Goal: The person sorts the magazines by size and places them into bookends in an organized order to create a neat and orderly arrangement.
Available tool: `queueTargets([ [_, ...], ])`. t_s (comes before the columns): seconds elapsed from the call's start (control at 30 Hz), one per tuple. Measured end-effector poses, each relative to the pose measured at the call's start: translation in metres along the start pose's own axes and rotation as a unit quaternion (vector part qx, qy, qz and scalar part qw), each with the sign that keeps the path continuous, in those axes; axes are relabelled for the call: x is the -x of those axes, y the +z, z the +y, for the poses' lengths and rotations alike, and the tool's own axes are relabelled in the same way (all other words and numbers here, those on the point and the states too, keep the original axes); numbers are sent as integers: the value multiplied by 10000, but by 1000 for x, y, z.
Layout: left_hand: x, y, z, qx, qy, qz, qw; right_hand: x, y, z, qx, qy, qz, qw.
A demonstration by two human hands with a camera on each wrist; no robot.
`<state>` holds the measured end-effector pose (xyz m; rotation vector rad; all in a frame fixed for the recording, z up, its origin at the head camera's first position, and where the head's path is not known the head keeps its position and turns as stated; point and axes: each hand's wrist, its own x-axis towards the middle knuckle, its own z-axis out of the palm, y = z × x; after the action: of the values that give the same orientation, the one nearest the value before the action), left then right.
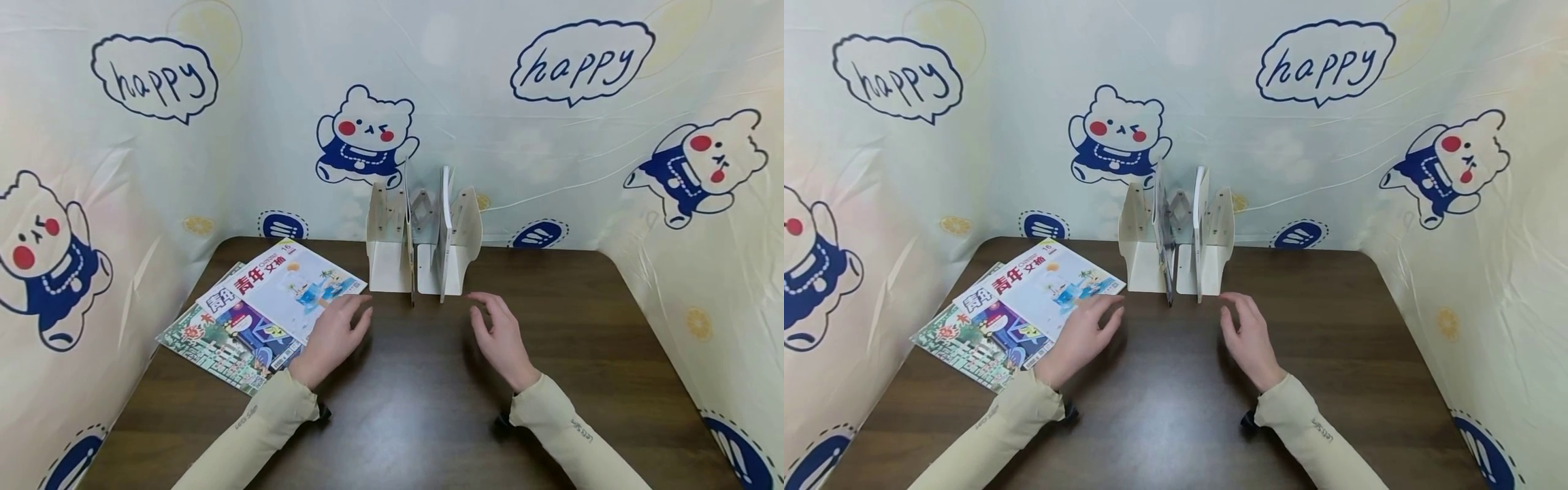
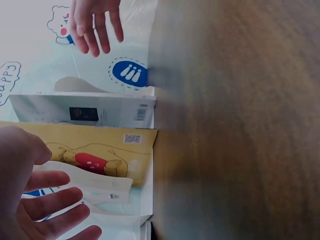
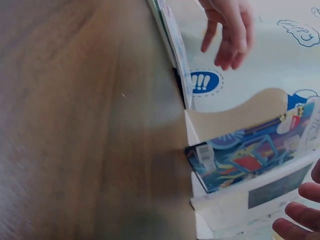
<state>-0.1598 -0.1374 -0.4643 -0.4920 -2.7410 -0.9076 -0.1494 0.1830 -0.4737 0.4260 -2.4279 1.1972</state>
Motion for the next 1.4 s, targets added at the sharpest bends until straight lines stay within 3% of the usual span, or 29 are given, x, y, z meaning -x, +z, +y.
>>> queueTargets([
  [0.57, 11, 10, 2, -277, 293, 45, 9992, -56, -19, 8, 98, 224, 388, 9989],
  [1.03, 13, 10, 2, -276, 177, -2, 9995, -104, -19, 4, 379, 367, 339, 9980],
  [1.2, 13, 10, 1, -224, 57, -92, 9997, -115, -18, 4, 434, 605, 148, 9971],
  [1.4, 15, 9, 0, -176, -82, -176, 9997, -122, -16, 5, 655, 573, 140, 9961],
])
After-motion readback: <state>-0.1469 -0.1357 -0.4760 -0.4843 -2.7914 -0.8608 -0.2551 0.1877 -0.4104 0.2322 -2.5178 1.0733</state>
